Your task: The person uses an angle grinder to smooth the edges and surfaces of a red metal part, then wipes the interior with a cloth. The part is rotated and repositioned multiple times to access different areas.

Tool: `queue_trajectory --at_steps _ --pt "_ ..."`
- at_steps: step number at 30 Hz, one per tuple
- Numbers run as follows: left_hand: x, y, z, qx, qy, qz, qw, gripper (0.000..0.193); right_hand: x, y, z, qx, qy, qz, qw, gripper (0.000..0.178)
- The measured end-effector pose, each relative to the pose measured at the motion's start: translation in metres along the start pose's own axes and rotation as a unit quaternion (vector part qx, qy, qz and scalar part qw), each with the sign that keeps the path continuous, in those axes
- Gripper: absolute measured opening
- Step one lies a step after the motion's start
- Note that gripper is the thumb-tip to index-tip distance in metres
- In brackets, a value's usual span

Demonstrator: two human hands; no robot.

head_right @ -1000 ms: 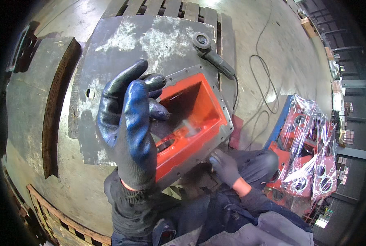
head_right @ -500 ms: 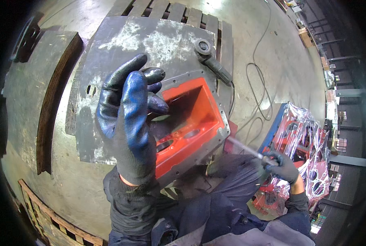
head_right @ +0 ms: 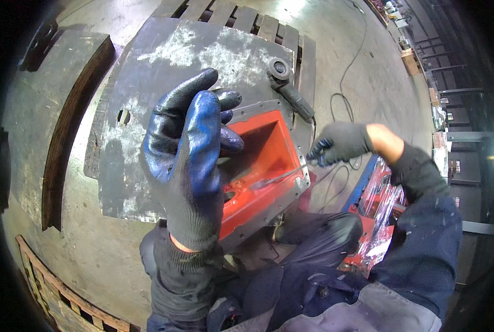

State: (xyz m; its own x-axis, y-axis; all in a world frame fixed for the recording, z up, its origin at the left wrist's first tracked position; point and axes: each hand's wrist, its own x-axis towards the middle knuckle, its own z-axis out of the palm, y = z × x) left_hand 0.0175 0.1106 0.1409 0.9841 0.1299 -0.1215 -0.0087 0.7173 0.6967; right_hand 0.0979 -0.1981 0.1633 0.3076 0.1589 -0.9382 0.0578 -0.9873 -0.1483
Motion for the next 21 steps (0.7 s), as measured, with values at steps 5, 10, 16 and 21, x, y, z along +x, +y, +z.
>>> queue_trajectory --at_steps 5,10,16,21 --pt "0.009 -0.01 -0.005 0.07 0.026 0.087 0.993 0.035 0.067 -0.015 -0.005 -0.191 -0.007 -0.132 0.973 0.029" --pt "0.007 -0.006 -0.002 0.026 0.023 0.053 0.998 0.036 0.051 -0.057 -0.013 -0.131 -0.1 -0.006 0.986 0.029" --pt "0.013 -0.008 -0.007 0.058 0.051 0.095 0.992 0.036 0.034 -0.103 -0.025 -0.043 -0.147 0.041 0.987 0.028" --pt "0.011 -0.003 -0.003 0.067 0.046 0.072 0.994 0.039 0.049 -0.12 -0.003 -0.114 -0.166 0.008 0.979 0.034"
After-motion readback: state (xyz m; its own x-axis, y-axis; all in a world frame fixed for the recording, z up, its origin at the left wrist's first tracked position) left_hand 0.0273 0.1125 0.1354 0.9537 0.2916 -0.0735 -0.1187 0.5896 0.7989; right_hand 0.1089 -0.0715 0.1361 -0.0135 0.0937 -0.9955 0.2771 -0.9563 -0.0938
